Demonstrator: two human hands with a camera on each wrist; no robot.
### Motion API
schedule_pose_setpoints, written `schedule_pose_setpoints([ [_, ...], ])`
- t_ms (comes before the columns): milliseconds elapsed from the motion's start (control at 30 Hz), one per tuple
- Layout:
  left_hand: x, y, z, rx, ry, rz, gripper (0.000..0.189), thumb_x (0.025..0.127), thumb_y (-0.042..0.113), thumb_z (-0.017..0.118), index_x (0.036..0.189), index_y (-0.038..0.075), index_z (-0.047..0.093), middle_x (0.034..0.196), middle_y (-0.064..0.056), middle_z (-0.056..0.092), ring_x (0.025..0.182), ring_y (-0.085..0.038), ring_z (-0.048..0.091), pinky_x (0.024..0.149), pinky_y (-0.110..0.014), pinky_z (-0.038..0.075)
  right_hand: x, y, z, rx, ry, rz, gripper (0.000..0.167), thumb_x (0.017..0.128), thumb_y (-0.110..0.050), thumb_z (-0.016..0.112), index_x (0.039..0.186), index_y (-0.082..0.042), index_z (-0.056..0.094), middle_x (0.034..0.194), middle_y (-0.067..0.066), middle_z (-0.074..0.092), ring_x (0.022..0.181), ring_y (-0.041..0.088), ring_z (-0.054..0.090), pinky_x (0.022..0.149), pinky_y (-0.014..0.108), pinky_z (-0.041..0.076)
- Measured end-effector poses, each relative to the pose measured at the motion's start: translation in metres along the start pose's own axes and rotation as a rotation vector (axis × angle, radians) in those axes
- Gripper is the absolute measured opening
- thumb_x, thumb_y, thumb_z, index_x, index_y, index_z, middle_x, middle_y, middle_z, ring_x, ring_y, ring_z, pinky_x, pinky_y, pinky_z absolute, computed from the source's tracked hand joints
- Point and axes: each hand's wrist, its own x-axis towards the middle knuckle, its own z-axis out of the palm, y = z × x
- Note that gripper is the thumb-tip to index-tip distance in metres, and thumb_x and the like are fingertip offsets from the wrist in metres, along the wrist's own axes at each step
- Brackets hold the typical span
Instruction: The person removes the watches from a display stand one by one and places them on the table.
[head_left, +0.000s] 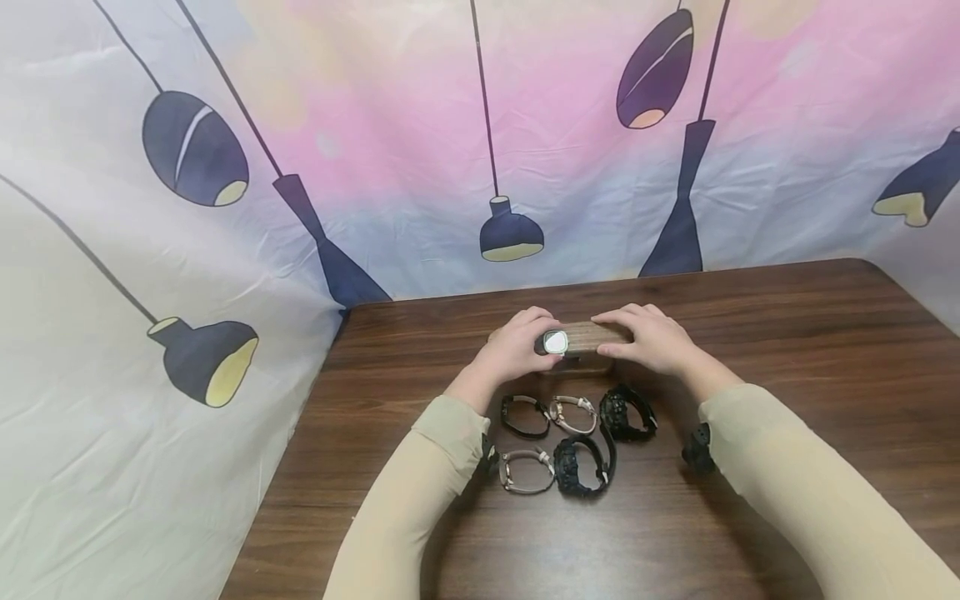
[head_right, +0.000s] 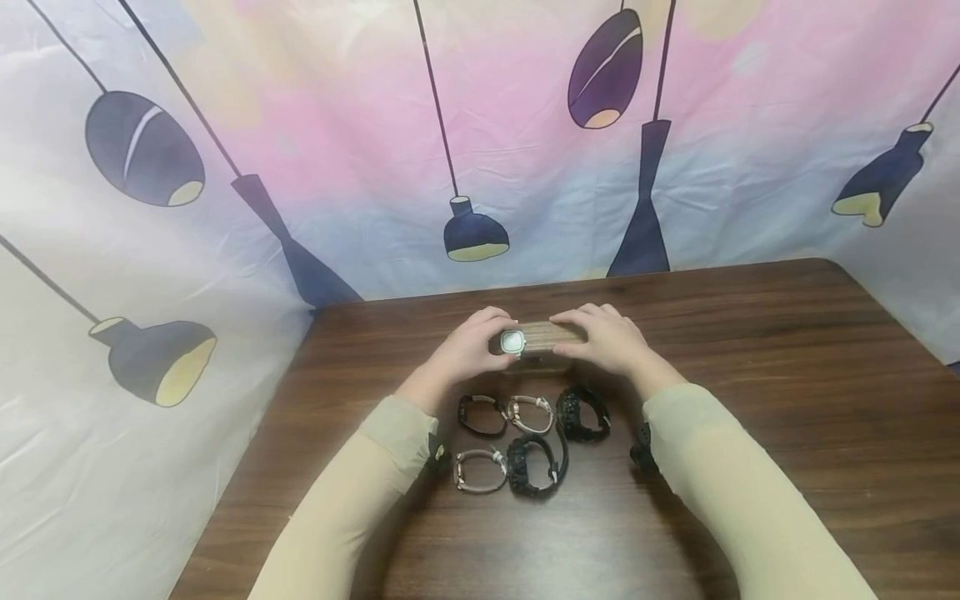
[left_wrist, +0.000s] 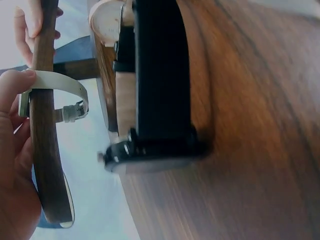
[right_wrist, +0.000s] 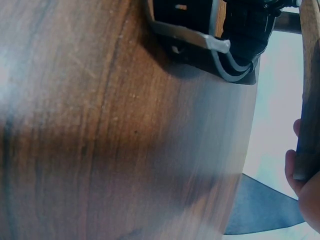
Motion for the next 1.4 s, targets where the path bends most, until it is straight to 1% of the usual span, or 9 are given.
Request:
schedule_pose_setpoints([
  [133,-0.003,-0.003,-0.002,-0.023,-0.008,-0.019,0.040,0.081,0.023,0.072,0.117,0.010,0.062,0.118,-0.004,0.053,0.109,-0.020,0.048,0.090,-0.031,0.041,0.000,-0.001,-0.001,0.000,0.003,0.001,0.058,0.084,-0.055,0.061,0.132,-0.025,0.054,0.129,0.009,0.050,0.111,0.031,0.044,0.085,0.055,0.038],
  [267,-0.005,-0.004,-0.003,-0.032,-0.017,-0.023,0.041,0.082,0.022,0.072,0.119,0.007,0.061,0.119,-0.006,0.053,0.109,-0.022,0.048,0.092,-0.032,0.041,0.000,-0.001,0.000,0.000,0.000,-0.002,0.057,0.084,-0.054,0.061,0.133,-0.026,0.053,0.130,0.009,0.050,0.111,0.030,0.043,0.086,0.054,0.038],
  [400,-0.006,-0.006,-0.004,-0.014,-0.018,-0.016,0.041,0.082,0.023,0.072,0.118,0.008,0.061,0.119,-0.005,0.054,0.108,-0.022,0.048,0.091,-0.031,0.040,0.000,-0.001,0.001,0.004,-0.002,-0.004,0.058,0.084,-0.055,0.061,0.133,-0.026,0.053,0.129,0.008,0.050,0.110,0.030,0.044,0.086,0.054,0.038],
  [533,-0.009,-0.010,-0.005,0.010,-0.006,-0.011,0.039,0.080,0.024,0.073,0.115,0.010,0.062,0.117,-0.003,0.054,0.105,-0.020,0.048,0.089,-0.030,0.041,0.000,-0.001,0.001,0.008,-0.002,-0.005,0.058,0.084,-0.055,0.061,0.133,-0.026,0.053,0.129,0.009,0.050,0.111,0.030,0.043,0.086,0.054,0.038],
  [733,-0.013,-0.016,-0.008,-0.008,0.003,-0.029,0.039,0.079,0.023,0.073,0.114,0.009,0.061,0.115,-0.003,0.054,0.104,-0.019,0.048,0.088,-0.030,0.041,-0.001,-0.003,-0.001,0.015,-0.007,-0.007,0.057,0.085,-0.052,0.061,0.134,-0.024,0.053,0.130,0.009,0.050,0.112,0.031,0.043,0.087,0.056,0.037],
  [933,-0.016,-0.018,-0.008,-0.012,0.003,-0.026,0.041,0.078,0.021,0.074,0.114,0.008,0.061,0.115,-0.004,0.055,0.103,-0.020,0.049,0.088,-0.031,0.041,-0.001,0.000,0.002,0.018,-0.013,-0.002,0.060,0.085,-0.055,0.060,0.135,-0.023,0.052,0.130,0.009,0.049,0.114,0.032,0.042,0.087,0.056,0.037],
  [1200,-0.020,-0.023,-0.010,-0.019,0.027,-0.034,0.043,0.077,0.020,0.074,0.115,0.006,0.060,0.115,-0.005,0.054,0.103,-0.020,0.049,0.089,-0.030,0.041,-0.001,-0.001,0.001,0.025,-0.008,-0.008,0.059,0.085,-0.055,0.060,0.134,-0.024,0.052,0.131,0.009,0.049,0.114,0.031,0.042,0.088,0.056,0.037],
  [1400,-0.020,-0.022,-0.011,-0.037,0.031,-0.040,0.044,0.076,0.022,0.075,0.115,0.007,0.060,0.113,-0.004,0.054,0.102,-0.020,0.048,0.088,-0.031,0.041,-0.001,-0.001,0.000,0.025,-0.011,-0.004,0.058,0.085,-0.054,0.060,0.134,-0.025,0.052,0.131,0.008,0.049,0.114,0.031,0.042,0.087,0.056,0.037],
])
